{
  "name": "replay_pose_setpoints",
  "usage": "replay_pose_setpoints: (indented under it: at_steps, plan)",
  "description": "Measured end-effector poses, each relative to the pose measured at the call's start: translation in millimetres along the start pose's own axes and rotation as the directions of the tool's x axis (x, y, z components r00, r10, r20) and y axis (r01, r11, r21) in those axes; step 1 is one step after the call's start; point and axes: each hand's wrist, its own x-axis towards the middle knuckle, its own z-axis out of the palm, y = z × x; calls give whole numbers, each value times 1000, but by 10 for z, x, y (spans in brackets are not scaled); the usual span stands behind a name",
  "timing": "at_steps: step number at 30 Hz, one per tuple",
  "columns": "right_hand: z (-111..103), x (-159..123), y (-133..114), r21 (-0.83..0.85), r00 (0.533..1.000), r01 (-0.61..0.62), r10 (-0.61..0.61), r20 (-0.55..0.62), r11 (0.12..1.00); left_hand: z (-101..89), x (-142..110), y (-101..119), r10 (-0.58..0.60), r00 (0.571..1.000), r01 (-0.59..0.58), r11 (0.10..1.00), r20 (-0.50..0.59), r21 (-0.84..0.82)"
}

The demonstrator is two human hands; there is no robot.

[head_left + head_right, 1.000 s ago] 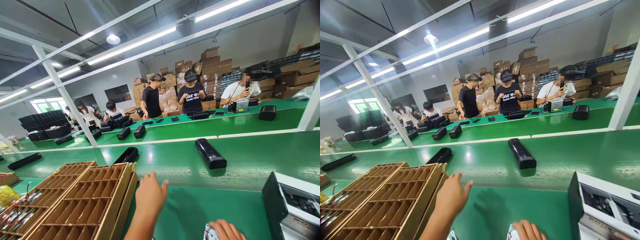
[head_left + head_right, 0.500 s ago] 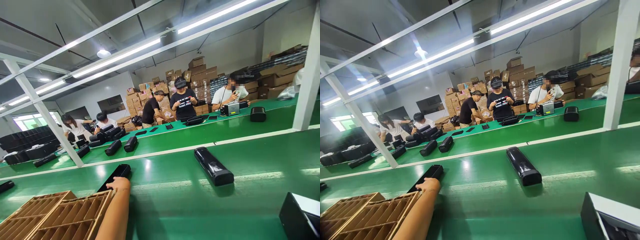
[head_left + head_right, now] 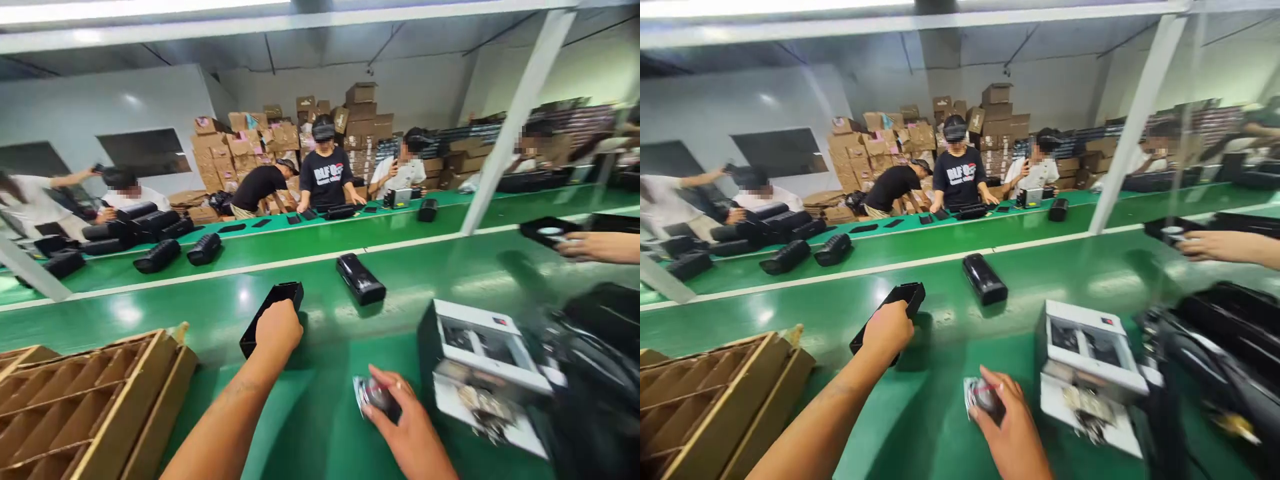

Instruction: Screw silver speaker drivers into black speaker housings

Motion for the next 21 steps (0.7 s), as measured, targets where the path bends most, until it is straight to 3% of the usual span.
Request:
replay_pose_setpoints:
  at_steps: [2,5,9,13,18,21]
  plan:
    - [-201,-39,-244,5,999,-13,13,-34,1000,111,-546,160,62,998,-62,998,18,-25]
    - [-531,-115,-547,47,998,46,-44,-42,998,316,-1335,229,96,992,-92,994,86,-57]
    - [-832,-174,-822,54,970,153,-161,180,987,652,-2088,257,81,983,-60,990,165,-126]
    - [-823,-161,-979,35,889,262,-256,379,964,988,-2471,423,71,974,-24,977,216,-213]
    - [-630,-99,-1090,-70,687,517,-364,629,853,1253,-2678,594,140,960,-56,943,240,-329]
    - [-541,-45,-1112,-86,597,586,-358,718,805,1327,-2794,515,246,943,-144,909,223,-391]
